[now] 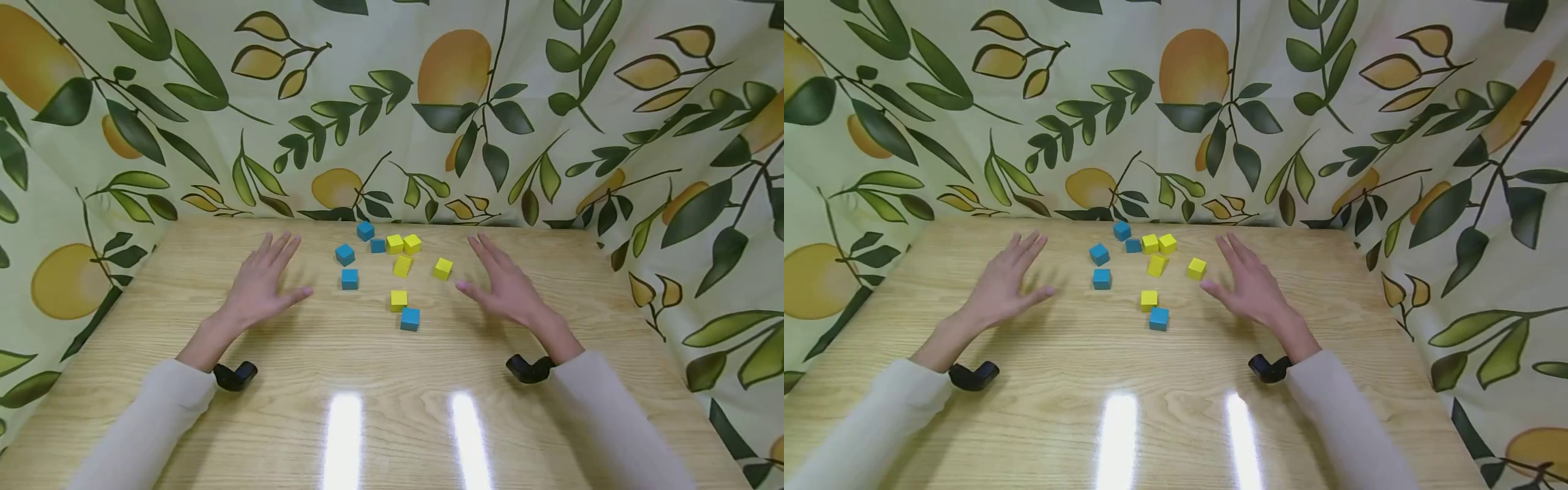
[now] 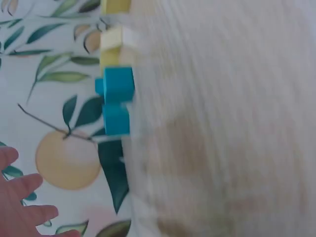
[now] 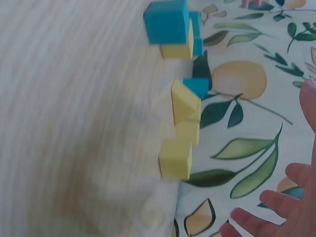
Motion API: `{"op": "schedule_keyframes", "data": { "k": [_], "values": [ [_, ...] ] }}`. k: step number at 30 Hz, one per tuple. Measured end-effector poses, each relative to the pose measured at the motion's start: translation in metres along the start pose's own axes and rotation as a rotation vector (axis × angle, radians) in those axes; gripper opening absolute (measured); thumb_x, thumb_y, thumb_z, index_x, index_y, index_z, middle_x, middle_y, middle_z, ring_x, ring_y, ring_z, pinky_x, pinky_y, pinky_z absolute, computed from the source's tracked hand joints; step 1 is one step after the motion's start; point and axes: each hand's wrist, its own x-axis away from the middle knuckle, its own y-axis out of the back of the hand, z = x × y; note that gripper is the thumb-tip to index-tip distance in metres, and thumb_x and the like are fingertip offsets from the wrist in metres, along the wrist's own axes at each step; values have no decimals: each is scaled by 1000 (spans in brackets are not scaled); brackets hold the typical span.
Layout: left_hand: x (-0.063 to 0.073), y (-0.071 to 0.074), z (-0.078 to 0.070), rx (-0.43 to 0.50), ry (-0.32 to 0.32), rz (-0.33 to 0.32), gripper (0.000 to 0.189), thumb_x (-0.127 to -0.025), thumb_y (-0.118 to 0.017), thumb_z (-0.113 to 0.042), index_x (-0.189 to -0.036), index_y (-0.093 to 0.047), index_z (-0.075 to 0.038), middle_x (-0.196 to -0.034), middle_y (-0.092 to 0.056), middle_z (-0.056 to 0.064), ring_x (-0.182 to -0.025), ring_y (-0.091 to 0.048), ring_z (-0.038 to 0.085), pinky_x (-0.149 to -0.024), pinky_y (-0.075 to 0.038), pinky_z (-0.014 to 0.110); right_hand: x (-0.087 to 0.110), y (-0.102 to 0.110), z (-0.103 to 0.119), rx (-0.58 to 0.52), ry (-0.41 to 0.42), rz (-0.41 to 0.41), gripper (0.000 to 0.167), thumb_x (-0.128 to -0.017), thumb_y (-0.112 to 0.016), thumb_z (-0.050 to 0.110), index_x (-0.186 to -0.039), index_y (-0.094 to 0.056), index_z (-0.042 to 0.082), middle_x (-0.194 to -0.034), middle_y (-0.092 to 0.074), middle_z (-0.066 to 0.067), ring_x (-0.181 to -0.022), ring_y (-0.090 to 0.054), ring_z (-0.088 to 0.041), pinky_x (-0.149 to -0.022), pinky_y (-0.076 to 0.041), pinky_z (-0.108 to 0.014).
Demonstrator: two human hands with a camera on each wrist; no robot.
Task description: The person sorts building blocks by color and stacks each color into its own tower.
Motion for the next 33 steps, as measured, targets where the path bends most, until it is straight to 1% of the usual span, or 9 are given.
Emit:
{"op": "schedule_keyframes", "data": {
  "k": [2, 5, 9, 14, 19, 23, 27, 30, 33],
  "values": [
    [4, -6, -9, 88, 2, -17, 89, -85, -65, -49, -152, -24, -7, -155, -22, 16, -141, -11, 42, -102, -18, 68, 3, -5, 6, -56, 17, -14, 85, -91, -57, 52, -155, -12, 17, -158, -13, -12, -140, -19, -40, -101, -23, -66],
    [9, -16, -23, 225, 7, -46, 86, -87, -63, -48, -152, -23, -10, -154, -25, 14, -140, -16, 40, -102, -20, 67, 7, -14, 13, -175, 33, -32, 86, -90, -63, 47, -154, -15, 18, -156, -20, -10, -135, -30, -35, -101, -31, -58],
    [14, -33, -42, 403, -34, -115, 79, -90, -58, -52, -151, -28, -13, -151, -33, 14, -136, -28, 38, -101, -28, 61, 15, -32, 21, -409, 14, -15, 92, -83, -76, 36, -153, -20, 17, -150, -31, -11, -115, -52, -30, -87, -47, -48],
    [19, -62, -61, 526, -117, -167, 64, -92, -59, -46, -144, -42, -13, -141, -46, 10, -125, -43, 31, -90, -41, 51, 22, -56, 31, -599, -38, 13, 92, -76, -83, 25, -149, -28, 15, -141, -43, -11, -92, -58, -25, -70, -51, -34],
    [19, -85, -75, 654, -138, -136, 52, -89, -69, -22, -136, -51, -11, -126, -57, 6, -105, -52, 27, -75, -44, 42, 23, -74, 38, -699, -48, 40, 80, -77, -81, 11, -143, -35, 8, -133, -48, -16, -81, -58, -29, -63, -48, -27],
    [20, -98, -83, 784, -94, -7, 49, -89, -70, -14, -134, -53, -9, -119, -61, 6, -99, -55, 26, -76, -44, 40, 27, -78, 50, -755, -80, 20, 61, -78, -78, 2, -130, -47, -2, -112, -58, -21, -76, -59, -29, -63, -48, -25],
    [18, -106, -87, 773, -86, 86, 46, -88, -71, -19, -131, -56, -10, -117, -62, 4, -97, -57, 20, -84, -44, 36, 28, -89, 50, -735, -80, -41, 48, -78, -79, 5, -120, -57, 0, -89, -63, -13, -71, -60, -20, -62, -49, -23],
    [14, -109, -88, 717, -103, 84, 45, -87, -73, -20, -128, -59, -12, -116, -62, 1, -94, -56, 16, -84, -44, 34, 25, -97, 48, -700, -69, -68, 44, -77, -81, 9, -116, -61, 3, -83, -64, -6, -68, -60, -15, -61, -50, -23],
    [10, -111, -89, 708, -101, 72, 45, -86, -73, -18, -128, -58, -13, -115, -62, 1, -91, -55, 15, -82, -44, 34, 21, -101, 48, -663, -84, -84, 39, -77, -81, 12, -112, -66, 6, -77, -64, -3, -66, -61, -15, -60, -50, -24]
  ]
}}
